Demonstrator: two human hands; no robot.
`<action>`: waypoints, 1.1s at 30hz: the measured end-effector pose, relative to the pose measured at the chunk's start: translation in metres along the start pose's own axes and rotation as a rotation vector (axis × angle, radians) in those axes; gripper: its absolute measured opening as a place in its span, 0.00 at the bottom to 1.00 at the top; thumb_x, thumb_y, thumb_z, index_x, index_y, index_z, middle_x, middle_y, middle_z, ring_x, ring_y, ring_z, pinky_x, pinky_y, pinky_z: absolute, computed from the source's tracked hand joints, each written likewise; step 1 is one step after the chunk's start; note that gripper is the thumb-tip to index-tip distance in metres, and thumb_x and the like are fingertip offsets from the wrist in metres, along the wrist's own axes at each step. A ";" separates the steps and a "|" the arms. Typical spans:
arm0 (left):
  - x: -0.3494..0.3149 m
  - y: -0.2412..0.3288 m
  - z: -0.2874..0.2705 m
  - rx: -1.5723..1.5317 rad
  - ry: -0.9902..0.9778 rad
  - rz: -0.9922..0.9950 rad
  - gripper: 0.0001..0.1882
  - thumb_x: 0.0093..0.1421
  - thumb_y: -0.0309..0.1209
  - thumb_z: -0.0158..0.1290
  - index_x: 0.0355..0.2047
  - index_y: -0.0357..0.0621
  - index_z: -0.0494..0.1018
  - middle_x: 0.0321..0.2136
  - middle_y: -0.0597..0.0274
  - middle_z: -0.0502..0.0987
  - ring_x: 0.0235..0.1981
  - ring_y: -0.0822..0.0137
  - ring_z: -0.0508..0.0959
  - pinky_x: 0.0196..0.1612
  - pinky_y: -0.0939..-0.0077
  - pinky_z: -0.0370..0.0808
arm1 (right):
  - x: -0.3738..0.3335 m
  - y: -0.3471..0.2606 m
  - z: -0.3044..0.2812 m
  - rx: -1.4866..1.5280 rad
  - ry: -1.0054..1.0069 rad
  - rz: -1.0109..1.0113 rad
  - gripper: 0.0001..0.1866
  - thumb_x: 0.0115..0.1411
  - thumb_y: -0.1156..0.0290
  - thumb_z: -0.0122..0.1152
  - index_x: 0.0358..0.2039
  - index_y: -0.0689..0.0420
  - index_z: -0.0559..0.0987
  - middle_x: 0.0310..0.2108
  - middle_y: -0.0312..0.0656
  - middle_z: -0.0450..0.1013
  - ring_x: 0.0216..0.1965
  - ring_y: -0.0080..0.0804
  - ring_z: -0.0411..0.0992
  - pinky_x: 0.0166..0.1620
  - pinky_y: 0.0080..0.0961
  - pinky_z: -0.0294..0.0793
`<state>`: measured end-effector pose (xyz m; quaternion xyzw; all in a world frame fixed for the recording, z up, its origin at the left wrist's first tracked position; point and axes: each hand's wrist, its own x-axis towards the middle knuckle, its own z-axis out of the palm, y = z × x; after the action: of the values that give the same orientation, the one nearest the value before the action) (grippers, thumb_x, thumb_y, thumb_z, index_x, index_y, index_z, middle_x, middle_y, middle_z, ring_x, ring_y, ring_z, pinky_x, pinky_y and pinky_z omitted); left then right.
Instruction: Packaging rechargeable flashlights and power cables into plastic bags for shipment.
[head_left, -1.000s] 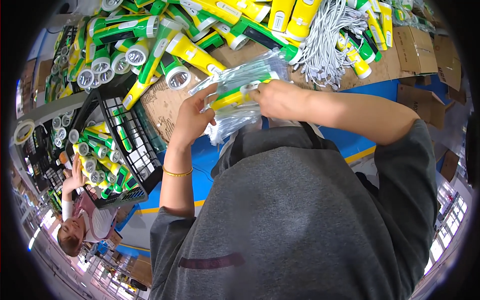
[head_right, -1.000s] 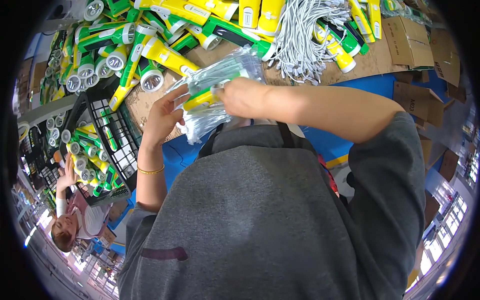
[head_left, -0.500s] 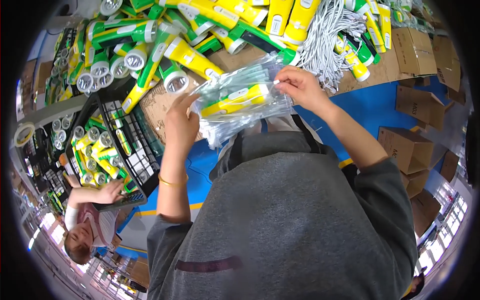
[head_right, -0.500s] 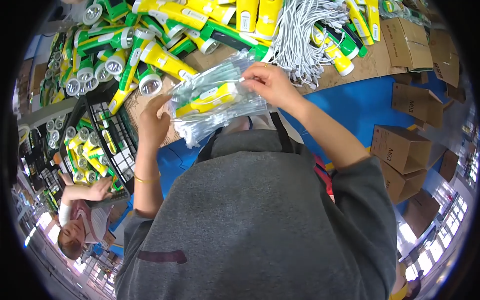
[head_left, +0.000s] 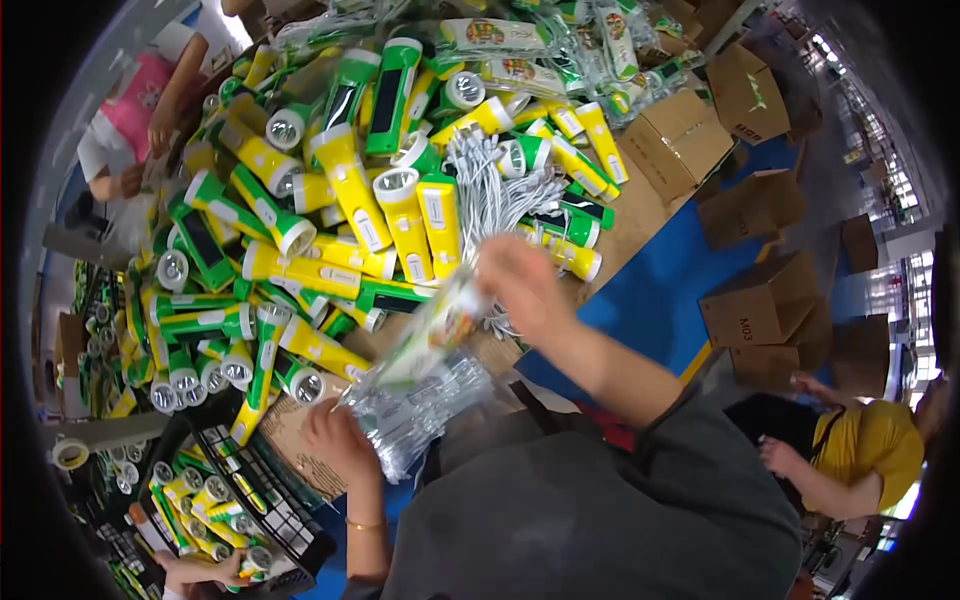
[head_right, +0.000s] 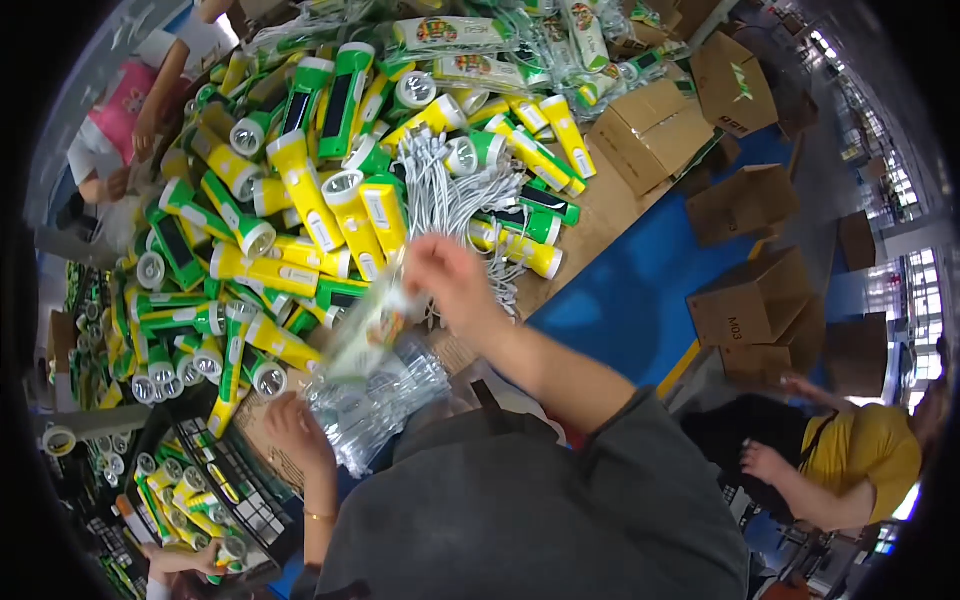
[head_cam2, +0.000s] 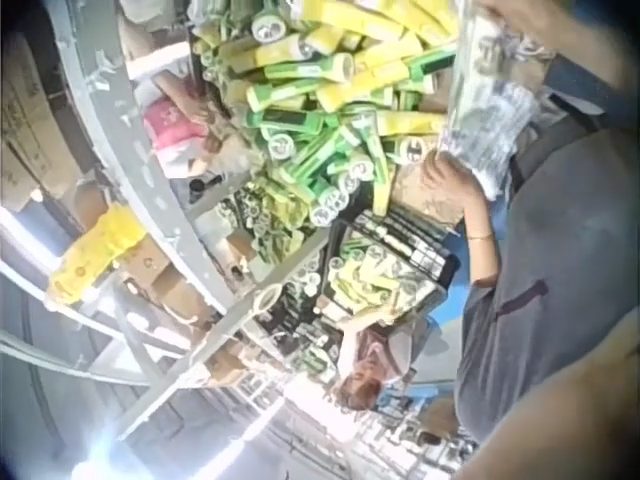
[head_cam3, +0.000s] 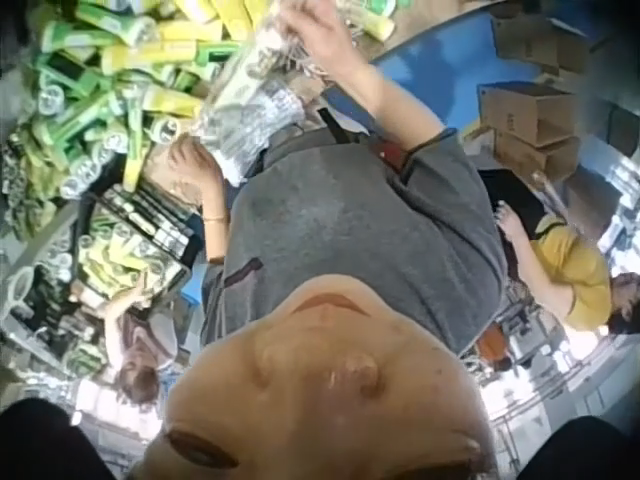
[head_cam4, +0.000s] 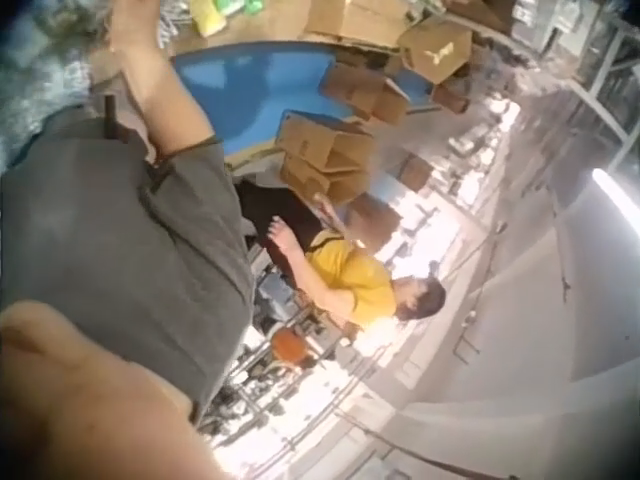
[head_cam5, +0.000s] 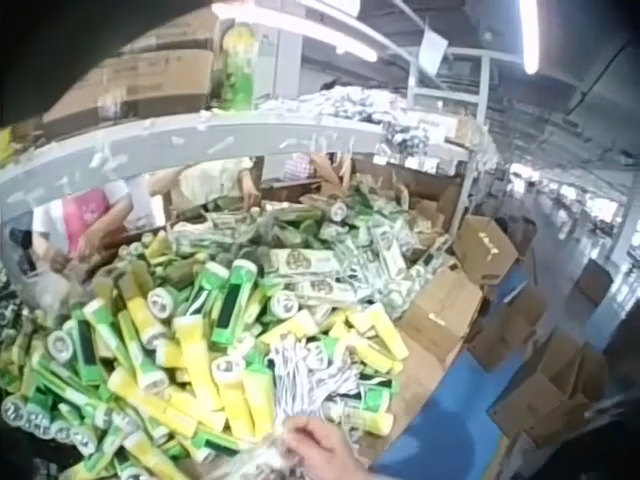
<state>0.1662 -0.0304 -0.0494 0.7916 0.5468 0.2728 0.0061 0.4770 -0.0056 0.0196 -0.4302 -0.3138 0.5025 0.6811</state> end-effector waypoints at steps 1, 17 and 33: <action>-0.013 -0.008 -0.004 -0.032 0.003 -0.155 0.02 0.59 0.22 0.52 0.32 0.39 0.70 0.42 0.49 0.75 0.46 0.48 0.73 0.51 0.58 0.68 | 0.022 -0.018 -0.004 0.026 0.103 -0.038 0.03 0.63 0.73 0.55 0.31 0.55 0.73 0.28 0.29 0.69 0.29 0.18 0.67 0.36 0.18 0.67; -0.053 0.008 0.055 -0.366 -0.336 0.075 0.12 0.53 0.25 0.57 0.39 0.41 0.74 0.40 0.56 0.76 0.42 0.53 0.75 0.45 0.60 0.72 | -0.042 0.114 0.008 -1.178 -1.071 -0.270 0.12 0.51 0.69 0.66 0.37 0.58 0.80 0.31 0.46 0.75 0.35 0.46 0.74 0.41 0.36 0.74; -0.042 0.014 0.037 -0.443 -0.374 -0.155 0.04 0.55 0.23 0.57 0.33 0.40 0.77 0.42 0.56 0.79 0.36 0.53 0.81 0.38 0.67 0.78 | -0.023 0.073 -0.028 -1.449 -0.925 -0.693 0.09 0.47 0.69 0.62 0.31 0.50 0.78 0.31 0.36 0.69 0.32 0.34 0.72 0.33 0.30 0.74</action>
<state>0.1840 -0.0618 -0.0944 0.7632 0.5223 0.2336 0.3002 0.4639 -0.0263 -0.0578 -0.3896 -0.9031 0.0735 0.1649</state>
